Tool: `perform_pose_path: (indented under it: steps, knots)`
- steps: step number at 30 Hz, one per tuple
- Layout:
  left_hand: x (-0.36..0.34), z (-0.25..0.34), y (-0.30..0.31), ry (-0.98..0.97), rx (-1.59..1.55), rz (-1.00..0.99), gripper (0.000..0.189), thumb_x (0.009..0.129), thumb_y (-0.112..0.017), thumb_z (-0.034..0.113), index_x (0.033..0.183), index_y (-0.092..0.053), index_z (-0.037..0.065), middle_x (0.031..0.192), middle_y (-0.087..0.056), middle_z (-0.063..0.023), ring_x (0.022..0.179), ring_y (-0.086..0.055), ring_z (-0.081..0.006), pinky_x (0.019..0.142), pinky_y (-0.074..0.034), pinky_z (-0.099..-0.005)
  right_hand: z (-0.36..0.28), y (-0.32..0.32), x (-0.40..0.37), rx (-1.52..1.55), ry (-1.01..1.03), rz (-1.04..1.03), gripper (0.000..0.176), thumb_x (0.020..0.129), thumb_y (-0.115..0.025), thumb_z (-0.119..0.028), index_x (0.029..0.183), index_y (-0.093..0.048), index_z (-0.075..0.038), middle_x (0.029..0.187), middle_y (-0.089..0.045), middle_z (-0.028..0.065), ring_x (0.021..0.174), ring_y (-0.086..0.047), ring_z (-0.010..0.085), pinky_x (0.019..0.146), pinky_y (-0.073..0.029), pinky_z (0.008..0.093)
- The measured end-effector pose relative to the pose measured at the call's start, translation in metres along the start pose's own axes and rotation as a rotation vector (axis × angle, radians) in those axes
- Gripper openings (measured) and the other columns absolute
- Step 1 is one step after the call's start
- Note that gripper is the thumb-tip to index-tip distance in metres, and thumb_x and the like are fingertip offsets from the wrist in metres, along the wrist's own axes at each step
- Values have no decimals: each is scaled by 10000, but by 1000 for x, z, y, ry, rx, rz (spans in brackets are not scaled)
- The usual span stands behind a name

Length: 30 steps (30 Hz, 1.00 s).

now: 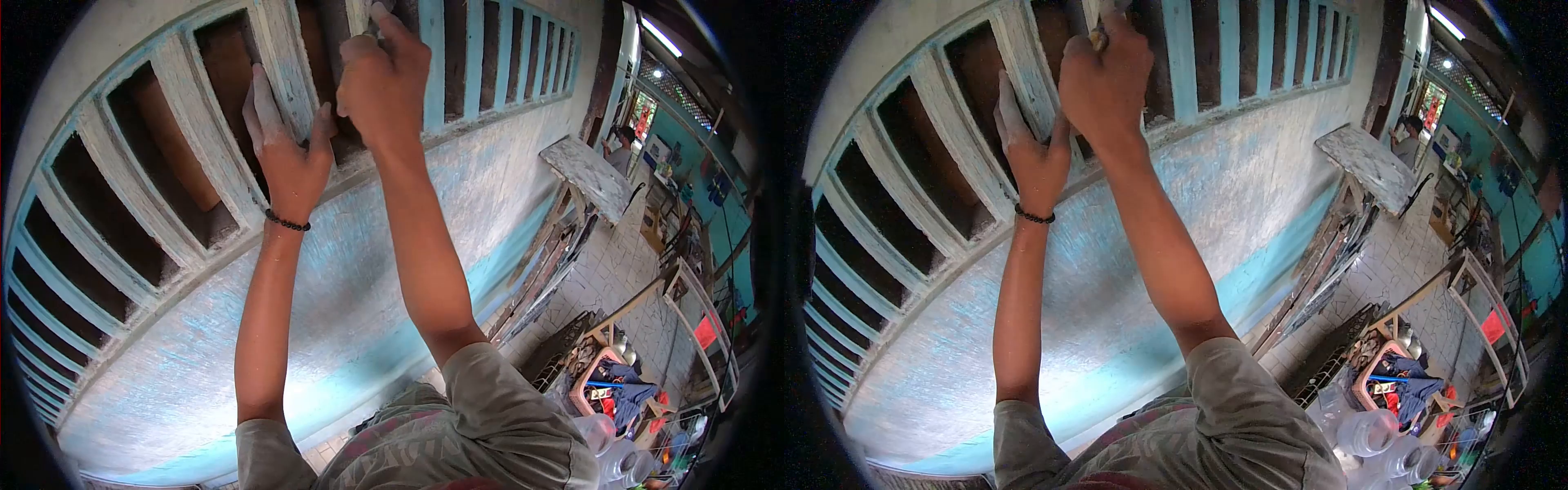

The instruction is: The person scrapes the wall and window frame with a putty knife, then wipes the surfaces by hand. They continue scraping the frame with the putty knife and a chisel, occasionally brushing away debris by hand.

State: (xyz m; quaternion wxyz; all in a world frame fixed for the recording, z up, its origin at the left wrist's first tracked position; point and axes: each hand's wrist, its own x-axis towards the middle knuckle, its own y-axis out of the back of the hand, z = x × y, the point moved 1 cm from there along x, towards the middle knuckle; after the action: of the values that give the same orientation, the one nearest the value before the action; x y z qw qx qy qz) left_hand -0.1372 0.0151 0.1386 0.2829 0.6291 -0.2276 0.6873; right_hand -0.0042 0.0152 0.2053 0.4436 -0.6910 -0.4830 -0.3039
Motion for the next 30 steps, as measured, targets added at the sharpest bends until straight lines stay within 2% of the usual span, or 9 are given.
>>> perform_pose_path:
  steps: [3,6,8,14,18,21,25,27,30]
  knots:
    - [0,2,-1,2,3,12,886,910,-757,115,1636,-280,-56,1531,-407,-367,1379,-502,-499,1144,-438,-509,0,-9,-3,78,-82,67,382,957,-561,-5,1291,-639,163,651,-450,-5,553,-401,92,486,-354,283]
    - [-1,0,-1,-8,1,11,885,906,-756,115,1636,-284,-53,1532,-409,-365,1378,-504,-499,1144,-438,-508,-7,-11,-4,328,-230,-79,536,960,-527,8,1475,-519,159,655,-438,-28,559,-423,90,493,-357,267]
    - [-1,-1,0,-11,-8,7,883,904,-753,113,1636,-286,-49,1534,-410,-364,1380,-501,-502,1148,-434,-506,-9,-15,-4,413,-312,-47,527,961,-531,0,1463,-524,163,653,-435,-30,562,-426,80,496,-361,268]
    - [-1,-9,5,-109,63,-3,919,867,-786,147,1629,-307,-38,1522,-437,-354,1379,-494,-507,1153,-428,-510,-17,-38,-7,261,-180,104,441,963,-529,-18,1354,-556,184,626,-444,-26,529,-410,69,471,-371,265]
    - [1,-3,6,-19,19,-5,988,832,-837,200,1631,-304,-30,1507,-473,-335,1390,-483,-497,1157,-424,-505,-23,-35,-7,475,-310,-9,398,966,-501,-8,1314,-565,172,633,-455,-14,512,-400,84,468,-372,260]
    - [-1,-5,4,1,26,-17,1041,810,-868,221,1639,-288,-28,1502,-476,-337,1395,-477,-494,1161,-420,-502,-36,-33,-10,561,-322,53,209,972,-499,-13,1116,-605,95,656,-462,-12,499,-395,89,443,-367,279]
    - [-2,-8,1,-43,30,-22,1072,805,-872,205,1650,-256,-33,1531,-422,-357,1401,-463,-500,1164,-413,-515,-21,-52,0,532,-377,134,74,992,-501,-25,981,-568,4,654,-450,-8,476,-390,84,398,-350,300]
    - [-1,-2,2,-31,26,-16,1065,812,-858,187,1652,-243,-40,1547,-395,-361,1407,-452,-506,1165,-409,-525,-17,-43,9,578,-501,140,74,1002,-505,-34,992,-572,-3,655,-443,-6,472,-395,83,393,-347,304]
    - [-2,3,3,-39,67,-19,1039,827,-831,165,1648,-234,-57,1556,-375,-360,1413,-437,-515,1167,-402,-535,4,-37,16,643,-347,48,440,932,-545,-16,1366,-509,49,672,-593,169,477,-622,271,402,-399,354]
